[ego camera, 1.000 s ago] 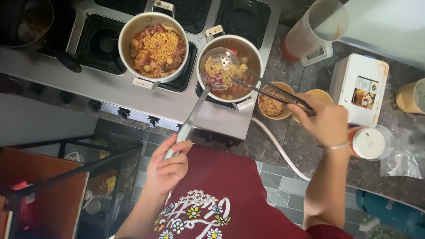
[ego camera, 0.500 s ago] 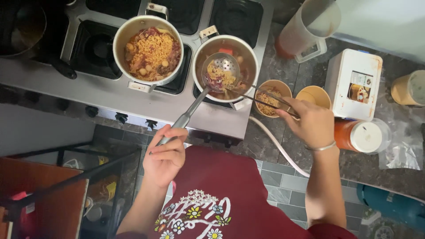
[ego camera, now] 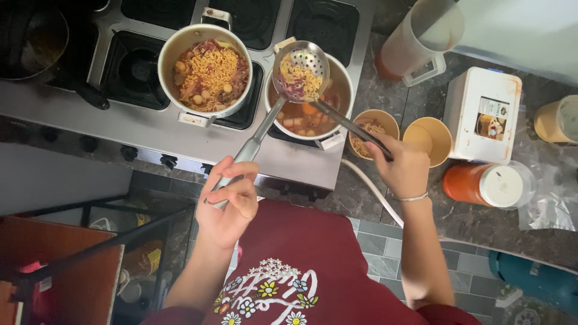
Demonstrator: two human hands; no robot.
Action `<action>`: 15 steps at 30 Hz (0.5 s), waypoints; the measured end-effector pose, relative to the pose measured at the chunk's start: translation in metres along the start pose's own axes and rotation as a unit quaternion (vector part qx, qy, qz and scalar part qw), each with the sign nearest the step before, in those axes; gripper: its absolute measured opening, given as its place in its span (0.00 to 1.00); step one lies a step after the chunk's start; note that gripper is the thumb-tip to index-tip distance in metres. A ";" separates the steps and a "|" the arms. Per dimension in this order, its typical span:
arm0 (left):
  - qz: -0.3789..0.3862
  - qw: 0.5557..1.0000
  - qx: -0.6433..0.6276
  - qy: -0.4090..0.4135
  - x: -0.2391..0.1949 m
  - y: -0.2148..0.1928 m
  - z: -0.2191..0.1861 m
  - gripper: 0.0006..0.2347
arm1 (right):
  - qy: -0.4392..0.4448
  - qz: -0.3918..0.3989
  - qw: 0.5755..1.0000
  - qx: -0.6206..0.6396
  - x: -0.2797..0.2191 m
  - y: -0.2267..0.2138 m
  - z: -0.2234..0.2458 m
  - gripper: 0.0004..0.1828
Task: The person uses a skimmer and tongs to transfer noodles and ingredients from pots into paper bowls before ladling broth over them.
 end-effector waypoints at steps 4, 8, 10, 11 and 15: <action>-0.005 1.000 0.007 0.001 -0.001 -0.002 -0.001 0.13 | 0.015 -0.034 0.998 0.054 -0.009 -0.014 -0.002 0.13; -0.003 0.999 0.036 0.013 -0.001 -0.011 -0.005 0.13 | 0.070 -0.033 0.989 0.125 -0.014 -0.036 -0.003 0.12; -0.009 0.999 0.042 0.017 -0.001 -0.014 -0.007 0.13 | 0.077 -0.039 0.987 0.137 -0.013 -0.042 0.002 0.12; -0.013 0.999 0.043 0.019 -0.002 -0.015 -0.006 0.13 | 0.071 -0.044 0.987 0.136 -0.011 -0.043 0.005 0.12; -0.023 0.999 0.034 0.025 -0.004 -0.013 -0.003 0.12 | 0.032 -0.053 0.987 0.147 0.001 -0.033 0.017 0.12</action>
Point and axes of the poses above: each hand's wrist, its own x-axis towards the middle knuckle, its own y-axis out of the palm, z = x × y, the point moved 3 cm from there along x, towards the middle knuckle, and after that the axes turned 1 degree about x, right-handed, at the moved point
